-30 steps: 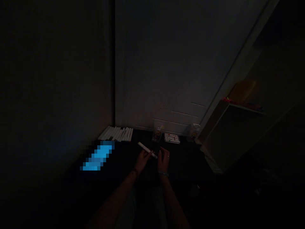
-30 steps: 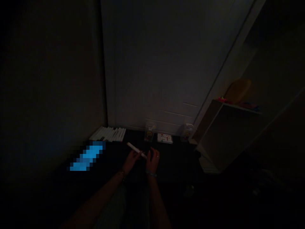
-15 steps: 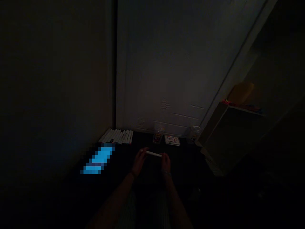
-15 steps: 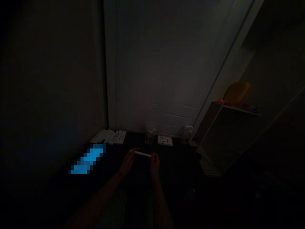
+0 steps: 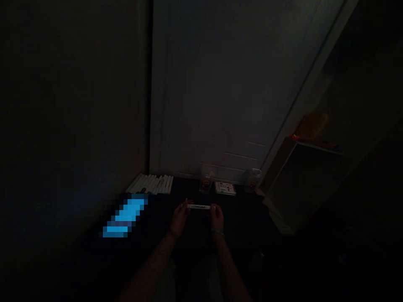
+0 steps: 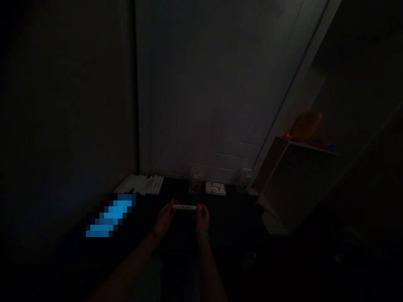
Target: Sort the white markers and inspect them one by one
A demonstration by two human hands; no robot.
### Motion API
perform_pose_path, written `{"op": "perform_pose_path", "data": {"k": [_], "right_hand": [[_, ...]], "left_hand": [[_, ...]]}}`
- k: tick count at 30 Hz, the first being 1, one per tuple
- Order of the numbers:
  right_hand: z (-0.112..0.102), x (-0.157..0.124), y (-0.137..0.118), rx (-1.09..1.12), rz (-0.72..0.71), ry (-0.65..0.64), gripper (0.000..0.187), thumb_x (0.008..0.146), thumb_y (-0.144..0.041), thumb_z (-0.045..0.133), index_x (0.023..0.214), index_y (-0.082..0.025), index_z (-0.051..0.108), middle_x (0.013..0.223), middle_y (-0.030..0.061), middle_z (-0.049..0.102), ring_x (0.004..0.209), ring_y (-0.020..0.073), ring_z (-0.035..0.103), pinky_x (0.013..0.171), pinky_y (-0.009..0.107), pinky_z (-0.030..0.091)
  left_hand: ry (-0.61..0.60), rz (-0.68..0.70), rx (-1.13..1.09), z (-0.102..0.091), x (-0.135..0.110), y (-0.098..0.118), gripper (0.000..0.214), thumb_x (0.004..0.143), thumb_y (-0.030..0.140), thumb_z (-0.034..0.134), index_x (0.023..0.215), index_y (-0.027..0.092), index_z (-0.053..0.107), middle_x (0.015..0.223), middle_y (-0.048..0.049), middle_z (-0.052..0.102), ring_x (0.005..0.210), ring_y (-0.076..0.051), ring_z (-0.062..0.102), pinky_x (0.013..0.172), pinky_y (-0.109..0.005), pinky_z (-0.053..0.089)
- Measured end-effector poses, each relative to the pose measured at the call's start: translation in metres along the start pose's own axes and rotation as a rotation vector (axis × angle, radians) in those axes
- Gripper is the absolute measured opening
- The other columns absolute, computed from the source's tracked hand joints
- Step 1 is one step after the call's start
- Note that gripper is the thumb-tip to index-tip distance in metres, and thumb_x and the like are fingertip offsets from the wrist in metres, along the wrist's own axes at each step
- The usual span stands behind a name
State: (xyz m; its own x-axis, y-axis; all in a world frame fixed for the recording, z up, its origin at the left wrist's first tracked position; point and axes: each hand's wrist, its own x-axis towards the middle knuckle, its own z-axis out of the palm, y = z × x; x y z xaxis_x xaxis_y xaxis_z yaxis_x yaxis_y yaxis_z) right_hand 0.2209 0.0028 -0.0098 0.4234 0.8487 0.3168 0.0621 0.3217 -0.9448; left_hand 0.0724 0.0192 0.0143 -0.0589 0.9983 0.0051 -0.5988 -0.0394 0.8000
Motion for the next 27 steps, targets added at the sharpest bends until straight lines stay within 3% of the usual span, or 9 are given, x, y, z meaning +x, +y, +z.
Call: {"op": "perform_pose_path", "data": {"k": [5,9,13,16,20,27], "right_hand": [[-0.006,0.02,-0.02,-0.081,-0.054,0.037,0.038,0.08,-0.048,0.039,0.088,-0.015,0.055,0.065,0.0015,0.057,0.054,0.0126,0.053,0.049,0.023,0.043],[-0.007,0.082,-0.084,-0.126,-0.19,0.043,0.038,0.082,-0.046,0.036,0.095,-0.015,0.054,0.077,0.0042,0.059,0.064,0.0134,0.054,0.056,0.023,0.043],[0.003,0.147,-0.159,-0.48,-0.515,0.02,0.037,0.083,-0.043,0.035,0.099,-0.016,0.055,0.08,0.005,0.06,0.062,0.0121,0.052,0.058,0.024,0.04],[0.015,0.171,-0.185,-0.736,-0.683,-0.001,0.032,0.085,-0.039,0.036,0.097,-0.018,0.057,0.084,0.005,0.061,0.067,0.0129,0.052,0.062,0.024,0.037],[0.028,0.178,-0.172,-0.979,-0.702,-0.14,0.025,0.085,-0.033,0.039,0.096,-0.023,0.058,0.085,0.0027,0.063,0.07,0.0132,0.055,0.06,0.022,0.034],[0.037,0.187,-0.122,-1.16,-0.492,-0.271,0.022,0.079,-0.037,0.049,0.089,-0.025,0.066,0.077,0.0031,0.066,0.067,0.0151,0.056,0.059,0.024,0.034]], "left_hand": [[-0.021,0.023,-0.001,-0.007,0.005,-0.004,0.045,0.069,0.053,0.054,0.096,0.018,0.061,0.102,-0.0069,0.061,0.084,-0.014,0.057,0.07,-0.025,0.043],[0.022,0.031,0.044,-0.009,0.01,-0.009,0.045,0.07,0.056,0.051,0.093,0.018,0.061,0.101,-0.0065,0.061,0.082,-0.014,0.058,0.065,-0.024,0.043],[0.051,0.034,0.036,-0.007,0.014,-0.011,0.045,0.069,0.056,0.052,0.087,0.016,0.061,0.086,-0.0048,0.063,0.07,-0.011,0.057,0.055,-0.021,0.039],[0.055,0.021,0.026,-0.007,0.016,-0.013,0.045,0.069,0.057,0.051,0.084,0.015,0.062,0.077,-0.0037,0.062,0.064,-0.01,0.055,0.052,-0.02,0.038],[0.027,0.023,0.032,-0.01,0.016,-0.017,0.046,0.07,0.056,0.049,0.084,0.015,0.062,0.073,-0.0027,0.06,0.061,-0.009,0.053,0.053,-0.02,0.038],[0.01,0.036,0.064,-0.01,0.013,-0.019,0.048,0.071,0.058,0.047,0.083,0.015,0.063,0.069,-0.0022,0.059,0.058,-0.008,0.051,0.053,-0.021,0.038]]}}
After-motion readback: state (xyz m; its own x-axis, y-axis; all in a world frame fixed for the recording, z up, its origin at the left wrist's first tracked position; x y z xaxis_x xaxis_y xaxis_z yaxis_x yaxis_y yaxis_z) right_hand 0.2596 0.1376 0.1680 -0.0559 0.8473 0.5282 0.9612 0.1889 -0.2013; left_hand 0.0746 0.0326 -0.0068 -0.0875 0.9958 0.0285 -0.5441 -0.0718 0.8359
